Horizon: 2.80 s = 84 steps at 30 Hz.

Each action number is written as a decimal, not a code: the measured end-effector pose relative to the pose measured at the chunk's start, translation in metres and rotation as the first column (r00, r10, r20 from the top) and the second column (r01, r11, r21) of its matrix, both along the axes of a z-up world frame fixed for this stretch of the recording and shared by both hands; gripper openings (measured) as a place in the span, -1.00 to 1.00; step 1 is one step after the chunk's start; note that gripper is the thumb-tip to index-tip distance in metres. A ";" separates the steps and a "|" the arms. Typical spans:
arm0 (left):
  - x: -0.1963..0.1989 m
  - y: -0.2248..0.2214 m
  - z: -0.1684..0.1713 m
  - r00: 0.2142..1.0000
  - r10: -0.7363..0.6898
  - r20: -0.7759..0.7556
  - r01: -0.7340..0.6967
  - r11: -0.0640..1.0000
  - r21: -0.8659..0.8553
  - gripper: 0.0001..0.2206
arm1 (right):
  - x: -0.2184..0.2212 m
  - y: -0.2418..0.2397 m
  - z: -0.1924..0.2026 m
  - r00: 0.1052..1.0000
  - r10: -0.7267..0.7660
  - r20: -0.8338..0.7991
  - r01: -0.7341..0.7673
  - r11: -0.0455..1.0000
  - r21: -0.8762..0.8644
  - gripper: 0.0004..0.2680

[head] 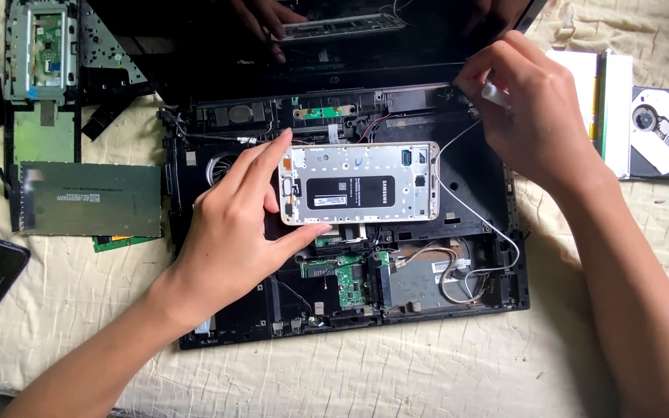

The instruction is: Installing and fastening a hard drive inside a laptop using a screwdriver

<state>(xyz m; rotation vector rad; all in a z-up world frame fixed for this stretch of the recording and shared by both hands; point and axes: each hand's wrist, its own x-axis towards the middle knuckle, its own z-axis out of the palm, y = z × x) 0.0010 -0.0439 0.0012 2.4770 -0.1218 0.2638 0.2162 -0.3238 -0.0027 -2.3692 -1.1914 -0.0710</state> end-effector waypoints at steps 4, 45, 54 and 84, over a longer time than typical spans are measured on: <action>0.000 0.001 -0.001 1.000 0.001 -0.002 -0.001 1.000 0.000 -0.13 | -0.003 0.003 0.008 0.999 0.038 -0.028 -0.038 0.999 0.010 -0.89; -0.003 0.003 0.002 0.998 -0.004 0.065 0.014 0.987 -0.158 0.15 | -0.030 -0.002 0.034 0.924 -0.113 -0.365 0.251 0.899 0.358 -0.69; -0.011 0.007 0.026 0.797 -0.318 0.513 0.384 0.923 -0.025 -0.82 | -0.124 0.051 0.083 0.874 0.165 -0.458 -0.023 0.954 0.299 -0.93; -0.018 0.012 0.030 0.646 -0.301 0.701 0.551 0.820 -0.155 -0.88 | -0.178 0.056 0.051 0.726 0.178 -0.664 0.148 0.903 0.404 -0.88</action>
